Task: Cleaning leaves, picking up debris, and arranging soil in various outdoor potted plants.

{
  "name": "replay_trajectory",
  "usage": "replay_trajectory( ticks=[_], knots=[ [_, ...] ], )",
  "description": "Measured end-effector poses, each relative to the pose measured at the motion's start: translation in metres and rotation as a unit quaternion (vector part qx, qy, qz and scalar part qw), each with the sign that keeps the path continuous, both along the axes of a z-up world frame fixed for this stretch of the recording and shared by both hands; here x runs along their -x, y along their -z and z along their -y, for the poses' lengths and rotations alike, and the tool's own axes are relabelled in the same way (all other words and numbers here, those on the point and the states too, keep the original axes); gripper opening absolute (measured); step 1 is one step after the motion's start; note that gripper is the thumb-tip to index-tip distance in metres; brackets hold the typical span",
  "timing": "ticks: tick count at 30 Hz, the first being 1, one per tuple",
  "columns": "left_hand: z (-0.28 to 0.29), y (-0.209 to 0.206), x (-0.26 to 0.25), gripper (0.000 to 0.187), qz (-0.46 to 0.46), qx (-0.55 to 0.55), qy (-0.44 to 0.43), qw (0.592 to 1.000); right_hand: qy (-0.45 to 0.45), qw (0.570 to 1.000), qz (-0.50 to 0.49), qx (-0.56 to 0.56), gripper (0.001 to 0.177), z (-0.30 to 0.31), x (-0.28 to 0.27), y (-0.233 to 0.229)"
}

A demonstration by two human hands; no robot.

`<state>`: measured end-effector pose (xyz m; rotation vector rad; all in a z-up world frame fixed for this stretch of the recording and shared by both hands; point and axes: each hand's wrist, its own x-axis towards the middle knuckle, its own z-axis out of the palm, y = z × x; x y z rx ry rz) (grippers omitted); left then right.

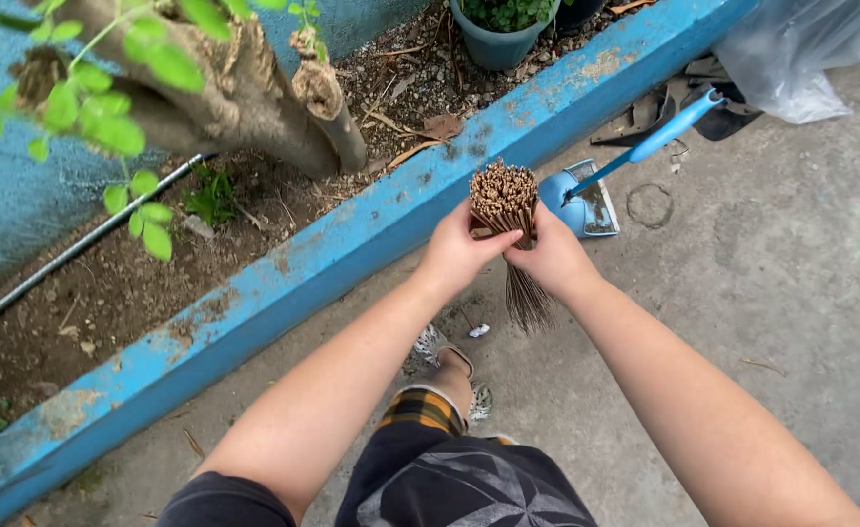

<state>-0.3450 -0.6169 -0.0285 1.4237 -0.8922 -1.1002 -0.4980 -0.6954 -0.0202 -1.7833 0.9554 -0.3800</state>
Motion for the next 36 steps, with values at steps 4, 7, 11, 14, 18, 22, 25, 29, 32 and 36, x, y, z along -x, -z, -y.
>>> replay_trajectory(
  ticks=[4,7,11,14,18,22,25,29,32,36],
  knots=[
    [0.042,0.043,-0.015,0.064,-0.016,0.012,-0.007,1.000,0.003,1.000,-0.004,0.013,0.059,0.038,-0.020,0.023],
    [0.062,0.045,-0.023,0.073,0.023,-0.050,0.015,0.998,0.019,0.998,-0.057,-0.010,0.052,0.057,-0.030,0.035],
    [0.086,0.065,-0.033,0.092,0.083,-0.079,0.027,0.993,0.016,0.996,-0.091,-0.001,0.046,0.091,-0.030,0.091],
    [0.097,0.097,-0.044,0.086,0.079,-0.114,0.011,0.990,0.000,0.995,-0.098,0.002,0.044,0.118,-0.027,0.134],
    [0.101,0.131,-0.065,0.066,0.059,-0.177,-0.069,0.980,0.019,0.993,-0.102,-0.057,0.046,0.160,-0.037,0.165],
    [0.093,0.155,-0.070,0.057,0.044,-0.209,-0.159,0.964,-0.028,0.985,-0.153,-0.075,0.043,0.196,-0.044,0.197],
    [0.088,0.172,-0.070,0.051,-0.022,-0.255,-0.203,0.945,-0.044,0.982,-0.139,-0.120,0.037,0.215,-0.048,0.224],
    [0.088,0.226,-0.066,0.045,-0.012,-0.195,-0.252,0.948,-0.057,0.976,-0.191,-0.091,0.038,0.241,-0.054,0.270],
    [0.094,0.249,-0.058,0.044,-0.026,-0.198,-0.266,0.943,-0.070,0.975,-0.208,-0.041,0.041,0.259,-0.055,0.300],
    [0.096,0.237,-0.061,0.042,-0.001,-0.193,-0.268,0.944,-0.066,0.971,-0.222,-0.067,0.042,0.269,-0.086,0.300]
  ],
)
